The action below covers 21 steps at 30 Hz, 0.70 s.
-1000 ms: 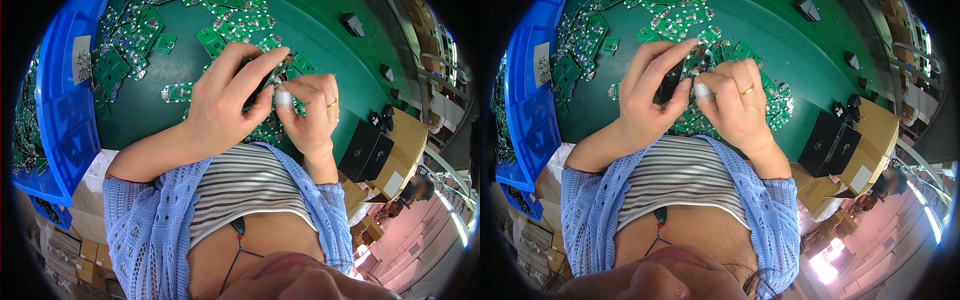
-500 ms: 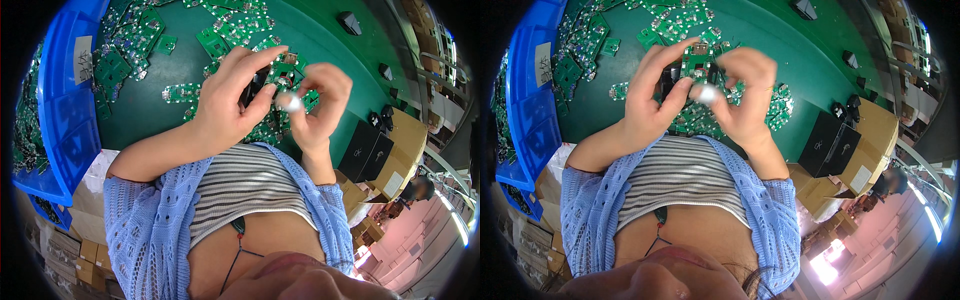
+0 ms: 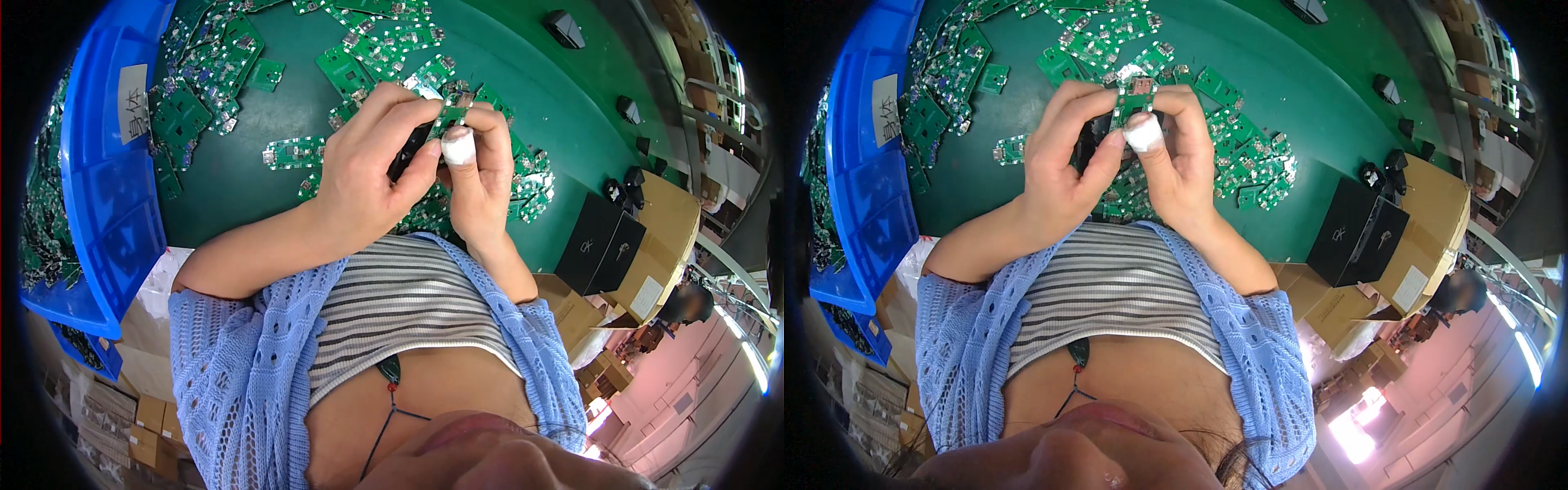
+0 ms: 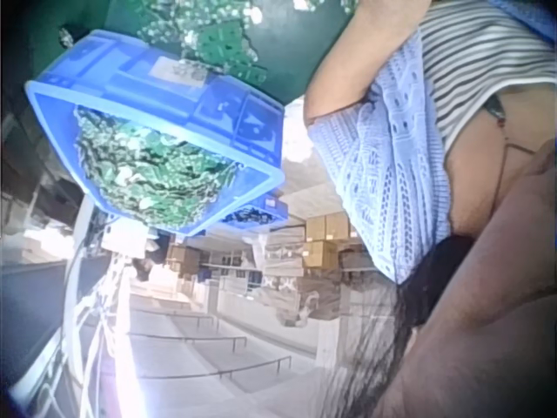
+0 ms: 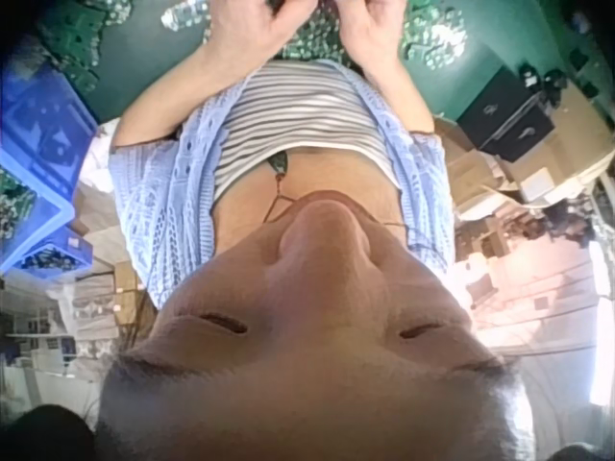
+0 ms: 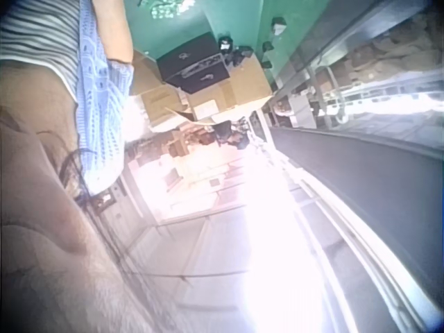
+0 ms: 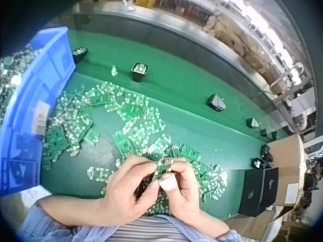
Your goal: Assembling electronic circuit boards into black plastic enclosures on a production line.
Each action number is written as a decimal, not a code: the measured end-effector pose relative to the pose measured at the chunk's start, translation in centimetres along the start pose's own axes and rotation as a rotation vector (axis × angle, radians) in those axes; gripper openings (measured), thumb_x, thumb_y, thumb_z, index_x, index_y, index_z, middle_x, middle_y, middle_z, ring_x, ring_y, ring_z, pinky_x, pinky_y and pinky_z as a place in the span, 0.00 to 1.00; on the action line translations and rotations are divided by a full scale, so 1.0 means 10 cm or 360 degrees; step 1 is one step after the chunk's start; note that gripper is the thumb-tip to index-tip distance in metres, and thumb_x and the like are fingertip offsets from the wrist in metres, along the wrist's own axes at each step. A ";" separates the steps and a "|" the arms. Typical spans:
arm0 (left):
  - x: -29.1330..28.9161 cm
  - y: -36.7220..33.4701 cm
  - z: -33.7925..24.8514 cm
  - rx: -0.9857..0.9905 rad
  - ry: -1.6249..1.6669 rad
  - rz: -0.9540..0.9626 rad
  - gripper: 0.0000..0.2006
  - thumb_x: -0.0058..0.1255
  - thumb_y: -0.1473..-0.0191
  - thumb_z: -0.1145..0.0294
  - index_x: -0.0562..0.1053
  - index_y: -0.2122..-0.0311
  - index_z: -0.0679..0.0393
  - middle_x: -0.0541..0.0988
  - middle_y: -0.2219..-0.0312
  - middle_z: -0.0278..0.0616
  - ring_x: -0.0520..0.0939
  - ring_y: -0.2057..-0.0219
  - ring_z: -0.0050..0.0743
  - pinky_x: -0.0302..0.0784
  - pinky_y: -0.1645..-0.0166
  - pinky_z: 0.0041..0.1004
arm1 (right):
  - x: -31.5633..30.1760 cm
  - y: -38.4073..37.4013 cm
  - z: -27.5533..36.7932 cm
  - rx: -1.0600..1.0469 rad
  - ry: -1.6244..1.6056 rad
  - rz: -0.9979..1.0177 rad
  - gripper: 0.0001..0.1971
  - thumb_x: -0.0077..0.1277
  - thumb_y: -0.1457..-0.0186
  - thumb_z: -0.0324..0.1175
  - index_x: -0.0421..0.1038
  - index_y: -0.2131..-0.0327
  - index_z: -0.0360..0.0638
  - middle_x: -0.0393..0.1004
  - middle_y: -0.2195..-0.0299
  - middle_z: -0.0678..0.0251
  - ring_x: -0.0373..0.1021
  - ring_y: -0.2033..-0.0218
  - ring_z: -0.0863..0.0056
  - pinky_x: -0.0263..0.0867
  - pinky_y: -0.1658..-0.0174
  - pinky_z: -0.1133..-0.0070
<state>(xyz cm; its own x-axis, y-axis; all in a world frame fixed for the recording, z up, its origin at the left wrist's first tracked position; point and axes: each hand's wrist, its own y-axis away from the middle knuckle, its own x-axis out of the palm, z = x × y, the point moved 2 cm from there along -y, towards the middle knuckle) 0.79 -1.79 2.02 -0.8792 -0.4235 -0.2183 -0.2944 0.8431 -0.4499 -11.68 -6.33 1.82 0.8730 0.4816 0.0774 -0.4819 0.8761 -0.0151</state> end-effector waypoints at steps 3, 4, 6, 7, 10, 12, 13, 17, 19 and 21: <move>0.01 0.04 0.03 -0.0007 -0.0041 0.0003 0.14 0.51 0.58 0.77 0.69 0.62 0.63 0.70 0.69 0.45 0.75 0.75 0.40 0.72 0.72 0.31 | -0.03 -0.01 -0.07 0.0016 0.0028 -0.0030 0.10 0.48 0.47 0.29 0.61 0.62 0.36 0.59 0.64 0.67 0.60 0.64 0.80 0.58 0.58 0.83; 0.02 0.02 0.05 -0.0024 -0.0059 0.0004 0.14 0.51 0.58 0.77 0.69 0.62 0.63 0.70 0.69 0.45 0.75 0.75 0.40 0.72 0.72 0.31 | -0.03 -0.05 -0.09 0.0012 0.0046 -0.0006 0.11 0.49 0.47 0.30 0.62 0.62 0.37 0.59 0.63 0.67 0.60 0.64 0.81 0.59 0.59 0.83; 0.02 0.01 0.09 -0.0014 -0.0070 0.0008 0.14 0.51 0.57 0.77 0.69 0.61 0.63 0.70 0.68 0.44 0.75 0.73 0.39 0.72 0.72 0.31 | -0.05 -0.09 -0.12 -0.0004 0.0061 0.0012 0.12 0.49 0.47 0.30 0.63 0.61 0.37 0.59 0.63 0.67 0.60 0.65 0.81 0.60 0.61 0.83; 0.01 -0.01 0.10 -0.0089 -0.0004 0.0025 0.14 0.51 0.56 0.77 0.69 0.60 0.63 0.70 0.67 0.44 0.75 0.72 0.37 0.72 0.71 0.30 | -0.06 -0.12 -0.16 0.0034 0.0061 -0.0007 0.13 0.50 0.48 0.31 0.63 0.60 0.38 0.60 0.62 0.67 0.60 0.65 0.82 0.61 0.64 0.84; 0.05 -0.01 0.17 -0.0337 0.0308 0.0063 0.15 0.49 0.51 0.77 0.68 0.56 0.63 0.69 0.64 0.42 0.74 0.66 0.28 0.73 0.70 0.26 | -0.06 -0.19 -0.12 -0.0244 0.0212 -0.0112 0.17 0.53 0.50 0.32 0.65 0.57 0.41 0.60 0.62 0.66 0.61 0.67 0.83 0.63 0.71 0.86; 0.09 0.00 0.17 -0.0823 0.1112 -0.0141 0.16 0.48 0.48 0.75 0.66 0.54 0.63 0.68 0.63 0.42 0.72 0.64 0.24 0.72 0.67 0.25 | -0.10 -0.16 -0.03 -0.0493 0.0740 -0.0285 0.16 0.54 0.51 0.31 0.67 0.58 0.41 0.60 0.62 0.66 0.62 0.68 0.83 0.63 0.70 0.86; 0.07 -0.01 0.18 -0.0784 0.0999 -0.0033 0.17 0.46 0.46 0.72 0.64 0.51 0.63 0.68 0.61 0.41 0.71 0.62 0.24 0.70 0.61 0.24 | -0.10 -0.15 0.00 -0.0476 0.0749 -0.0316 0.15 0.54 0.53 0.28 0.68 0.59 0.42 0.61 0.63 0.65 0.62 0.69 0.82 0.62 0.70 0.86; 0.04 -0.01 0.15 -0.0563 0.0624 0.0162 0.17 0.44 0.45 0.71 0.64 0.50 0.61 0.68 0.58 0.44 0.70 0.58 0.32 0.65 0.53 0.27 | -0.08 -0.17 0.04 -0.0412 0.0757 -0.0307 0.18 0.52 0.56 0.23 0.69 0.58 0.45 0.61 0.64 0.66 0.62 0.68 0.82 0.62 0.70 0.87; 0.05 -0.05 0.12 -0.0126 0.0393 0.0224 0.18 0.45 0.48 0.75 0.66 0.50 0.60 0.68 0.56 0.46 0.69 0.54 0.40 0.64 0.50 0.30 | -0.12 -0.13 0.01 -0.0293 0.0562 -0.0354 0.19 0.51 0.59 0.18 0.67 0.59 0.43 0.59 0.61 0.66 0.62 0.65 0.80 0.64 0.67 0.86; 0.06 -0.04 0.06 0.0031 0.0218 0.0279 0.20 0.46 0.51 0.76 0.66 0.50 0.58 0.67 0.55 0.47 0.67 0.52 0.43 0.63 0.49 0.32 | -0.14 -0.09 -0.02 -0.0351 0.0521 -0.0322 0.20 0.49 0.60 0.15 0.65 0.60 0.42 0.58 0.59 0.64 0.62 0.62 0.77 0.65 0.66 0.85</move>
<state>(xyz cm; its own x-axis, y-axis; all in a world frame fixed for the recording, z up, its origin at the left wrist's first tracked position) 0.63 -2.59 1.59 -0.9593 -0.2210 -0.1756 -0.1266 0.8928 -0.4323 -12.43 -7.73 1.53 0.9429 0.2513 -0.2186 -0.3025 0.9206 -0.2469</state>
